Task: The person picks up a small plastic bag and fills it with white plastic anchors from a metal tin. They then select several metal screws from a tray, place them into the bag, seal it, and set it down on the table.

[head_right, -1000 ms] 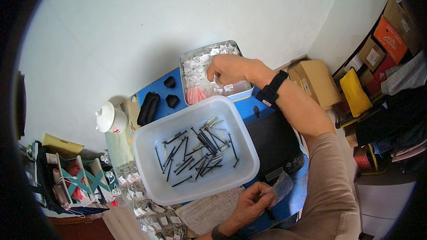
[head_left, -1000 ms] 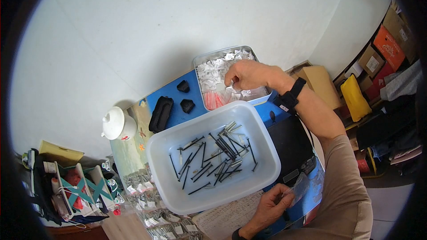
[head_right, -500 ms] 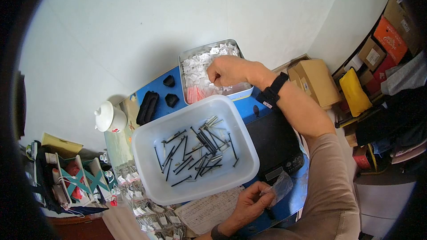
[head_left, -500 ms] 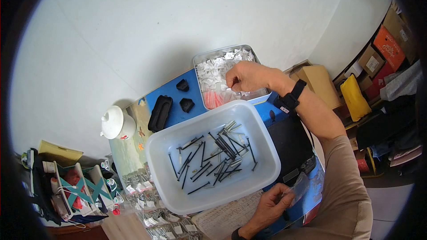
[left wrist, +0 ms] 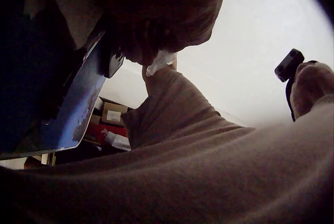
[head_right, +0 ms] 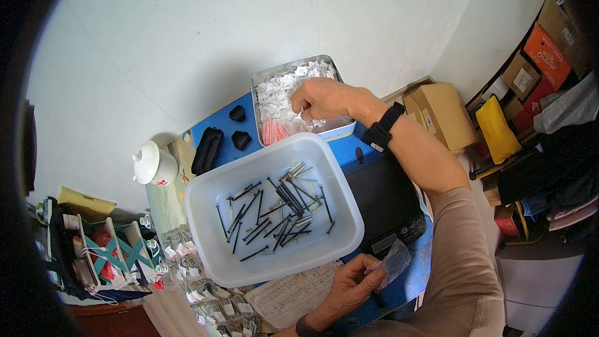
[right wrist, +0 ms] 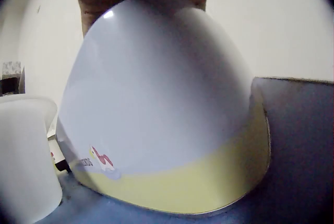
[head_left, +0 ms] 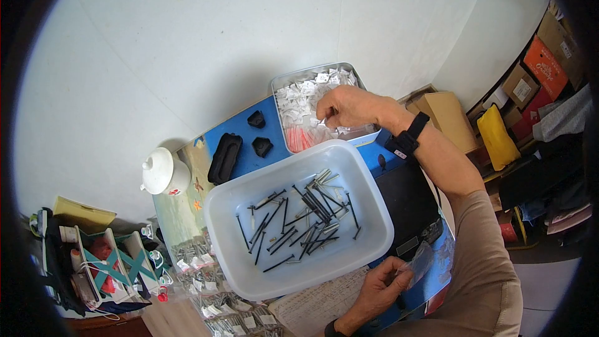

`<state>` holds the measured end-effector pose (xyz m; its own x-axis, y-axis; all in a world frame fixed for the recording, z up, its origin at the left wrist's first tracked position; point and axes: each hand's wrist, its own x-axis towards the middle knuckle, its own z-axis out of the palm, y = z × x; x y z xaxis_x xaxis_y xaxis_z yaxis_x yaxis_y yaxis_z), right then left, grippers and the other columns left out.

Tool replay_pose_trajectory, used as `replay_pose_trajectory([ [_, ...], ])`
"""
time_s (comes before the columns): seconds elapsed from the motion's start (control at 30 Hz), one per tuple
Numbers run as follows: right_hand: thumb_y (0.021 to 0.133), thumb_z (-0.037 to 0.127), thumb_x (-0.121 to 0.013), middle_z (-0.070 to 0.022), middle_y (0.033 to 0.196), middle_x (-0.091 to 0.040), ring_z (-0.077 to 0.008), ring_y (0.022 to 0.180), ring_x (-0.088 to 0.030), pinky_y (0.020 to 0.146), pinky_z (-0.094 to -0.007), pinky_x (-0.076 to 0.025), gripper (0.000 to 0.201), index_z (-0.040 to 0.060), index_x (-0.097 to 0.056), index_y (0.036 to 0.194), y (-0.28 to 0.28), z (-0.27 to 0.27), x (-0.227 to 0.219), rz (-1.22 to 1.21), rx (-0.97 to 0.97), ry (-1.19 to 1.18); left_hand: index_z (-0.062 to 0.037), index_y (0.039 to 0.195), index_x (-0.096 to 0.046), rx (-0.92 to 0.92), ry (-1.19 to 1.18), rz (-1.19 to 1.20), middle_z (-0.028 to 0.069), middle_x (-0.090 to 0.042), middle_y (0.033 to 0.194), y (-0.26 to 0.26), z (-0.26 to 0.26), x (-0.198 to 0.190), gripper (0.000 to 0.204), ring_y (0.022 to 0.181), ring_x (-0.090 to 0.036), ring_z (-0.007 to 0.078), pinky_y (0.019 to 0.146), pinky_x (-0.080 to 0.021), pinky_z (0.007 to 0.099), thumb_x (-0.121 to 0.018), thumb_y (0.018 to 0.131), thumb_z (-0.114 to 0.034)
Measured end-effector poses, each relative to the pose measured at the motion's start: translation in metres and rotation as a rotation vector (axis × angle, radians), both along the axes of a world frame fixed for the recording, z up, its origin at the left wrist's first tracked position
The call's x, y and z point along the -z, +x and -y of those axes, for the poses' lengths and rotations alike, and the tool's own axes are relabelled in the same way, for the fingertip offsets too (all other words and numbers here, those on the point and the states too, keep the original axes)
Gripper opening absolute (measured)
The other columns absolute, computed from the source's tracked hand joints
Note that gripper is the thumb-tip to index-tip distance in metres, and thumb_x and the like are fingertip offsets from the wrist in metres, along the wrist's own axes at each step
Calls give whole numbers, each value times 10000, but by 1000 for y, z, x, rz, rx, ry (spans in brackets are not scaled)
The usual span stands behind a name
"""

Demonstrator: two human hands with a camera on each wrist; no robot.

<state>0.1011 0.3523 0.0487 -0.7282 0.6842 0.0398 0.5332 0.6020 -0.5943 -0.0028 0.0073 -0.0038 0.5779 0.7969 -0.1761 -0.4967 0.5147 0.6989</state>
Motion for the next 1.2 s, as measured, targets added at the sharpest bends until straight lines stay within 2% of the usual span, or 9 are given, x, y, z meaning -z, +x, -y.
replay_pose_trajectory([
  [0.53, 866, 39, -539, -143, 710, -559, -290, 667, -550, 623, -401, -433, 21, 27, -543, 849, 1, -2, 6, -59, 132, 116, -30, 987, -563, 1, 17, -3, 33, -588, 901, -1, -2, -3, 106, 789, -548, 87, 693, -455, 248, -575, 982, -135],
  [0.6, 866, -9, -558, -71, 706, -510, -182, 647, -500, 614, -343, -434, 72, 29, -497, 862, 2, -5, 7, -212, 295, 160, -28, 990, -560, 4, 11, 6, 37, -588, 902, 0, -2, -1, 102, 791, -549, 90, 696, -456, 250, -571, 983, -130],
  [0.63, 866, -9, -558, -71, 706, -510, -182, 647, -500, 614, -343, -434, 72, 29, -497, 862, 3, -8, 8, -212, 297, 160, -27, 993, -557, 8, 5, 16, 40, -589, 902, 0, -1, 0, 99, 793, -550, 92, 699, -456, 251, -568, 984, -125],
  [0.7, 843, 18, -566, -144, 830, -618, -283, 740, -596, 680, -367, -473, 116, 17, -591, 957, 2, -10, 8, -391, 449, 157, -26, 996, -554, 12, 1, 16, 43, -587, 902, 0, -2, 0, 97, 794, -549, 94, 702, -456, 253, -566, 985, -122],
  [0.83, 827, 22, -596, -145, 911, -647, -283, 772, -617, 705, -349, -489, 215, 27, -643, 1036, 5, -5, 6, -450, 468, 402, -26, 998, -550, 21, 14, -20, 48, -583, 903, 0, -1, 3, 88, 798, -544, 98, 708, -455, 256, -560, 988, -113],
  [0.9, 809, -32, -617, -74, 936, -649, -195, 715, -587, 670, -312, -491, 252, 58, -696, 1031, 13, -6, 1, -304, 185, 208, -26, 1003, -550, 16, -1, -6, 47, -583, 903, 1, 1, 4, 87, 798, -542, 98, 710, -455, 258, -561, 987, -111],
  [0.93, 809, -32, -617, -74, 936, -649, -195, 715, -587, 670, -312, -491, 252, 58, -696, 1031, 15, -4, -2, -305, 188, 207, -26, 1007, -551, 10, -15, 8, 47, -582, 903, 1, 1, 5, 86, 798, -540, 99, 712, -455, 261, -561, 987, -109],
  [1.0, 765, -9, -654, -98, 886, -643, -226, 723, -607, 669, -326, -494, 168, 39, -705, 917, 19, 1, -11, 7, -28, 35, -24, 1015, -553, 18, -19, 7, 46, -582, 904, 1, 2, 5, 89, 801, -540, 100, 715, -456, 263, -561, 987, -108],
  [1.2, 720, 42, -686, -129, 842, -632, -283, 759, -630, 669, -360, -494, 170, 27, -700, 888, 21, 13, -15, 199, -82, 54, -18, 1038, -559, 23, -31, 0, 45, -583, 917, 0, 2, 5, 107, 816, -543, 103, 725, -457, 265, -566, 985, -110],
])
